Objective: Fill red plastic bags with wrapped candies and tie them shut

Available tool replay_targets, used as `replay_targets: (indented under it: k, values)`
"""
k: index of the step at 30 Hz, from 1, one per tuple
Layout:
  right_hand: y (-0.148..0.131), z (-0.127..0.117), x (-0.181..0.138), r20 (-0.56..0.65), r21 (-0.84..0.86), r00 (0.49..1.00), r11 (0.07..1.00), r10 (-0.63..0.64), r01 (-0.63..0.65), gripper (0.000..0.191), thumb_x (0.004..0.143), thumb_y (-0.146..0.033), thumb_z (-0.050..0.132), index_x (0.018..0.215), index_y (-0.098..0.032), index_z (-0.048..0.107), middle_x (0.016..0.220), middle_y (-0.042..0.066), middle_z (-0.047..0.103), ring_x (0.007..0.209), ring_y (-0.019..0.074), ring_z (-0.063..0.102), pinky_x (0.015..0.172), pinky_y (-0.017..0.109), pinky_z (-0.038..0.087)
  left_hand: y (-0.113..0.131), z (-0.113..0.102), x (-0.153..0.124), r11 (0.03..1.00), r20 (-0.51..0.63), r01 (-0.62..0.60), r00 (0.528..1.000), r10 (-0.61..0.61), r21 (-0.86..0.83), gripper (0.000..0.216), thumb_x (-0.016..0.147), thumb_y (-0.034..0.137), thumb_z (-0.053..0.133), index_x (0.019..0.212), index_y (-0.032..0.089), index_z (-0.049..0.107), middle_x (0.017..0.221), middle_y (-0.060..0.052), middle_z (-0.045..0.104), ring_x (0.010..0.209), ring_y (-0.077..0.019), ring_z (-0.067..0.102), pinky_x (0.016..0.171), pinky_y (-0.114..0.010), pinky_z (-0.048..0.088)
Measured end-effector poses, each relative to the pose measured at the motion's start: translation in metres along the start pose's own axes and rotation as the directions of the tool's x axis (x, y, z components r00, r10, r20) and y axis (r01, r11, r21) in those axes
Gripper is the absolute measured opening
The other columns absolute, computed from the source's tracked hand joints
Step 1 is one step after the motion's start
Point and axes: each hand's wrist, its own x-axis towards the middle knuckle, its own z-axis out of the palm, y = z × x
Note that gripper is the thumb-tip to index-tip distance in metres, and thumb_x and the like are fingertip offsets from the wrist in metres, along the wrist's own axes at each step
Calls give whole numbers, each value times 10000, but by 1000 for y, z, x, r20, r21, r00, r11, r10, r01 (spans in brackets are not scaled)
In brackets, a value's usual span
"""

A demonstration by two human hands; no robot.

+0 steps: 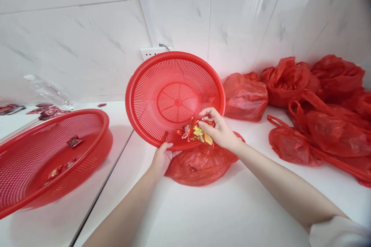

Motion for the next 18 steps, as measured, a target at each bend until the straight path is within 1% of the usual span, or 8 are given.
replay_targets:
  k: [4, 6, 7, 9, 11, 12, 15, 18]
  values:
    - [-3, 0, -2, 8, -31, 999, 998, -53, 53, 192, 852, -354, 626, 931, -246, 488, 715, -46, 514, 579, 105, 479, 559, 233, 405, 0, 0, 0, 1000, -6, 11, 1000, -11, -4, 354, 734, 154, 561, 1079, 114, 630, 1039, -115, 728, 966, -273, 691, 889, -424, 553]
    - [-2, 0, -2, -27, -30, 998, 998, -63, 63, 184, 865, -360, 612, 942, -251, 487, 694, -48, 518, 572, 105, 480, 548, 229, 401, 0, 0, 0, 1000, -16, 4, 1000, -4, -8, 346, 725, 143, 561, 1061, 107, 637, 1022, -111, 732, 972, -275, 689, 900, -426, 550]
    - [-1, 0, -1, -83, -23, 995, 998, -64, 62, 181, 871, -366, 604, 963, -255, 495, 695, -46, 530, 576, 107, 488, 550, 229, 406, 0, 0, 0, 1000, -18, 1, 1000, -2, -8, 342, 722, 138, 562, 1053, 105, 640, 1016, -108, 734, 975, -277, 688, 906, -429, 548]
    - [4, -1, 3, -266, -6, 963, 999, -52, 52, 202, 871, -384, 600, 1011, -261, 523, 731, -35, 567, 611, 110, 519, 579, 233, 432, 0, 0, 0, 1000, -19, -7, 1000, 7, -5, 332, 718, 131, 563, 1038, 105, 649, 1002, -102, 738, 978, -280, 688, 911, -433, 547]
    - [10, -4, 9, -428, 79, 903, 997, 21, 14, 256, 846, -410, 621, 1039, -260, 545, 810, -19, 609, 672, 119, 563, 623, 244, 468, 0, 1, 0, 1000, -21, -14, 1000, 13, -3, 317, 720, 128, 561, 1021, 106, 657, 983, -98, 743, 972, -280, 690, 910, -433, 549]
    - [13, -5, 12, -462, 158, 883, 987, 83, -10, 289, 821, -419, 644, 1039, -255, 548, 851, -12, 624, 704, 126, 584, 641, 254, 486, 0, 1, 0, 1000, -23, -15, 1000, 15, -2, 306, 722, 126, 558, 1009, 105, 661, 972, -98, 745, 962, -278, 693, 908, -430, 551]
    - [17, -10, 18, -404, 352, 882, 931, 243, -95, 401, 728, -413, 722, 1040, -242, 537, 869, -6, 651, 712, 143, 614, 633, 275, 513, 0, 2, 0, 1000, -20, -2, 1000, 2, 3, 301, 727, 124, 549, 1004, 102, 663, 969, -101, 746, 944, -275, 699, 897, -424, 557]
    - [14, -10, 17, -342, 285, 913, 950, 223, -126, 458, 713, -398, 741, 1088, -245, 527, 752, -23, 643, 622, 138, 596, 570, 267, 496, 0, 3, 0, 1000, -22, 16, 1000, -15, 4, 316, 725, 123, 543, 1019, 106, 656, 977, -99, 745, 938, -273, 701, 879, -422, 566]
